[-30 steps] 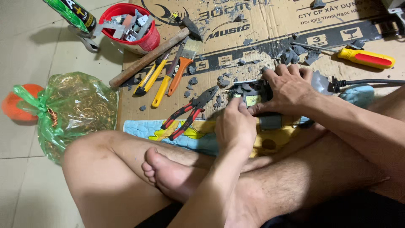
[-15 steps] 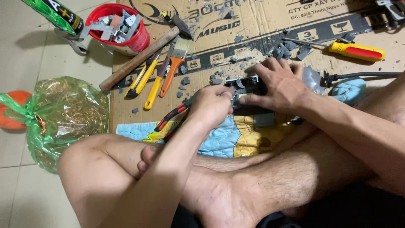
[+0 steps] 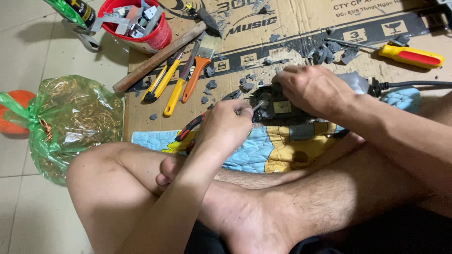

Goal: The person is repairing a small electronic device, likely a hard drive, using various tools. They use pliers to remove parts and a screwdriver to adjust components inside the device.

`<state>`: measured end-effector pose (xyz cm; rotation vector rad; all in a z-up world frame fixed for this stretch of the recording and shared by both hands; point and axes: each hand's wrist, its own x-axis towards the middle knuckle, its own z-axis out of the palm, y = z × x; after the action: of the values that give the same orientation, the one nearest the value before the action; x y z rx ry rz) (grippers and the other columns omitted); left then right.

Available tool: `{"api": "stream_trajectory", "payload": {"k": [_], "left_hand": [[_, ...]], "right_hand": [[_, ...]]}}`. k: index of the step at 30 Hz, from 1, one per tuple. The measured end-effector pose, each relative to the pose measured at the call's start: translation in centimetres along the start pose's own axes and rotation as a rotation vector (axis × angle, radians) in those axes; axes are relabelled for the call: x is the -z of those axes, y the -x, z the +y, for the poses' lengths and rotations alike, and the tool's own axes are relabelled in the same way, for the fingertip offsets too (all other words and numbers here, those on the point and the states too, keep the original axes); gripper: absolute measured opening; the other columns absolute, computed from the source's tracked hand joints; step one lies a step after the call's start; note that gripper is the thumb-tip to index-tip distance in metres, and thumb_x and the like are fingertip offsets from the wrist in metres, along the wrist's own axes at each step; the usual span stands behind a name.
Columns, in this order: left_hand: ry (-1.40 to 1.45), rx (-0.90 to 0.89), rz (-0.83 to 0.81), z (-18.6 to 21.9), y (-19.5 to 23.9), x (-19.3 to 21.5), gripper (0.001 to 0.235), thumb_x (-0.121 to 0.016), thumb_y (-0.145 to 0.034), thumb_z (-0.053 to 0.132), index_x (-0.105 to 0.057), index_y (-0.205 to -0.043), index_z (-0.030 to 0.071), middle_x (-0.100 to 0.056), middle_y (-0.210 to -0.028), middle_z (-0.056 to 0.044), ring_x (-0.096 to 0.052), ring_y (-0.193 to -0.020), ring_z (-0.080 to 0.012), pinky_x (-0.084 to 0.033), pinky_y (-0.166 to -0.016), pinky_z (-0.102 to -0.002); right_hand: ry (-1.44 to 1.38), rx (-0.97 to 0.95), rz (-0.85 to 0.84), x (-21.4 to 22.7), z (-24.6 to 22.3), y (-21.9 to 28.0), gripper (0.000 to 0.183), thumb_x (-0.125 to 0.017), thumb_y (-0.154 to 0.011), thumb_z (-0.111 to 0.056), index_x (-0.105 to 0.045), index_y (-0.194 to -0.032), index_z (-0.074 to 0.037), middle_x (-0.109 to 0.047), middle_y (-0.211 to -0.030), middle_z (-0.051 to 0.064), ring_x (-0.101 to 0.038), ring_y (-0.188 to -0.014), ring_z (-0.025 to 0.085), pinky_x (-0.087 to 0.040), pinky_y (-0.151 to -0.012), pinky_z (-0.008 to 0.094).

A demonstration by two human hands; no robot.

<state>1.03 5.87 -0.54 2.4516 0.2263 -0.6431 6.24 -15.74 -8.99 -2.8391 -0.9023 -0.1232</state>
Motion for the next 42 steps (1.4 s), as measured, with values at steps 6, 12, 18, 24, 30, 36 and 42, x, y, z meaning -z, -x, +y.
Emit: {"api": "stream_trajectory", "payload": {"k": [6, 12, 18, 24, 30, 36, 42], "left_hand": [[-0.062, -0.005, -0.001, 1.5, 1.0, 0.8, 0.045, -0.045, -0.091, 0.032, -0.073, -0.125, 0.025, -0.070, -0.124, -0.016, -0.062, -0.124, -0.0390, -0.050, -0.102, -0.049], [-0.122, -0.060, 0.074, 1.1, 0.0, 0.0, 0.028, -0.046, -0.089, 0.021, -0.074, -0.088, 0.021, -0.074, -0.094, -0.017, -0.065, -0.092, -0.0414, -0.047, -0.078, -0.049], [-0.161, -0.181, -0.048, 3.1, 1.2, 1.4, 0.039, -0.048, -0.093, 0.015, -0.074, -0.122, 0.009, -0.069, -0.121, -0.027, -0.064, -0.119, -0.0449, -0.052, -0.098, -0.054], [-0.246, -0.201, -0.041, 3.9, -1.3, 0.4, 0.036, -0.056, -0.085, 0.003, -0.073, -0.116, 0.000, -0.067, -0.114, -0.035, -0.065, -0.110, -0.0526, -0.054, -0.091, -0.063], [0.024, -0.059, 0.034, 4.2, 0.8, -2.0, 0.040, -0.046, -0.096, 0.014, -0.066, -0.126, -0.003, -0.068, -0.110, -0.032, -0.067, -0.108, -0.0497, -0.053, -0.094, -0.057], [0.015, -0.107, 0.127, 3.7, 3.1, -4.6, 0.039, -0.050, -0.104, 0.007, -0.054, -0.140, -0.005, -0.071, -0.093, -0.033, -0.073, -0.095, -0.0435, -0.060, -0.085, -0.052], [0.456, 0.124, 0.200, 3.8, 2.4, -7.6, 0.041, -0.039, -0.103, 0.020, -0.059, -0.138, 0.010, -0.067, -0.126, -0.024, -0.063, -0.123, -0.0409, -0.052, -0.102, -0.053]], "right_hand": [[0.140, 0.043, -0.014, 0.0, -0.3, 0.1, 0.018, -0.053, -0.101, -0.025, -0.069, -0.100, -0.017, -0.072, -0.085, 0.005, -0.072, -0.081, 0.014, -0.062, -0.079, 0.027], [-0.327, -0.190, 0.227, 0.6, -0.7, -0.1, 0.010, -0.059, -0.107, -0.014, -0.063, -0.104, -0.005, -0.069, -0.098, 0.013, -0.065, -0.080, 0.026, -0.057, -0.070, 0.043], [-0.131, -0.583, -0.351, 3.4, -1.4, 0.5, 0.097, -0.036, -0.089, -0.090, -0.050, -0.150, -0.016, -0.046, -0.153, 0.017, -0.040, -0.143, 0.040, -0.035, -0.114, 0.060], [0.040, -0.525, -0.546, -0.8, -0.2, -0.1, 0.110, -0.072, -0.061, -0.095, -0.046, -0.143, -0.026, -0.046, -0.147, 0.014, -0.043, -0.137, 0.035, -0.036, -0.108, 0.059], [-0.018, -0.441, -0.368, -3.1, 1.4, 1.1, 0.108, -0.066, -0.059, -0.098, -0.049, -0.134, -0.021, -0.051, -0.125, 0.009, -0.049, -0.126, 0.030, -0.034, -0.106, 0.055], [-0.070, -0.458, -0.309, -2.1, 0.6, 1.1, 0.101, -0.072, -0.067, -0.084, -0.049, -0.141, -0.020, -0.050, -0.126, 0.012, -0.050, -0.125, 0.034, -0.037, -0.104, 0.057], [-0.156, -0.452, -0.178, -3.7, 1.5, 1.8, 0.100, -0.076, -0.065, -0.080, -0.050, -0.138, -0.018, -0.048, -0.121, 0.011, -0.048, -0.121, 0.036, -0.034, -0.104, 0.060]]}}
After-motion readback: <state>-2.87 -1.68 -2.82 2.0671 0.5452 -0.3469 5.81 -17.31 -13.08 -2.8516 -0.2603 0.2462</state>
